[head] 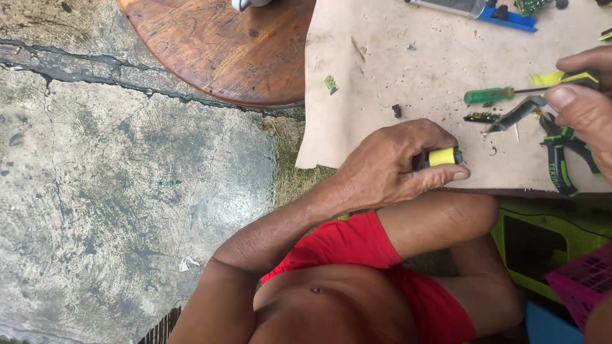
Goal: Disassembling a small electronic transformer by peeling off tape with a utility knife and unwinding the copper wire using pliers and hands.
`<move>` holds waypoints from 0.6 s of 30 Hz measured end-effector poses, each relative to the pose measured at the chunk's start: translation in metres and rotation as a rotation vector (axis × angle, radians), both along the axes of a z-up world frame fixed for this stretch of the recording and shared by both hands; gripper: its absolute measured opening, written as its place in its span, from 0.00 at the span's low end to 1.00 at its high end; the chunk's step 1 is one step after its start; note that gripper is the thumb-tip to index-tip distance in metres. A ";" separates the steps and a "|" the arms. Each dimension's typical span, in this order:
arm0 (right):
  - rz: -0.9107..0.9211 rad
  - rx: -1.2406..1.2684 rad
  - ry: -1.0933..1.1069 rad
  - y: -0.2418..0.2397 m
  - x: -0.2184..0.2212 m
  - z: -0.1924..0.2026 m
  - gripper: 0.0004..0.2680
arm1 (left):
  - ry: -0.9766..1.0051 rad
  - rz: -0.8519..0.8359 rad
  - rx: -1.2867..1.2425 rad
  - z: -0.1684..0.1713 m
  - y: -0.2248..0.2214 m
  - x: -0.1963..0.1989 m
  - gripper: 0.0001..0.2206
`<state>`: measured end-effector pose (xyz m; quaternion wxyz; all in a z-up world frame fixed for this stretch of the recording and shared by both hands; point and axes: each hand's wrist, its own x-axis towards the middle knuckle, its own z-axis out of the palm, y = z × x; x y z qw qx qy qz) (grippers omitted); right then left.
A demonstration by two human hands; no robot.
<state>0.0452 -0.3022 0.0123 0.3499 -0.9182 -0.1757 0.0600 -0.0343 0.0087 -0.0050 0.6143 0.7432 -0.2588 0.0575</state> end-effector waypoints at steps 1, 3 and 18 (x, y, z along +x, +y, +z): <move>0.003 -0.002 0.001 0.030 -0.004 0.020 0.16 | 0.001 0.003 -0.002 -0.002 -0.002 0.000 0.17; 0.074 -0.005 0.009 0.091 -0.012 0.061 0.12 | 0.006 -0.031 0.087 -0.005 -0.004 0.001 0.20; 0.526 -0.728 -0.453 0.244 0.053 0.038 0.05 | -0.031 -0.036 0.147 -0.036 -0.014 0.005 0.23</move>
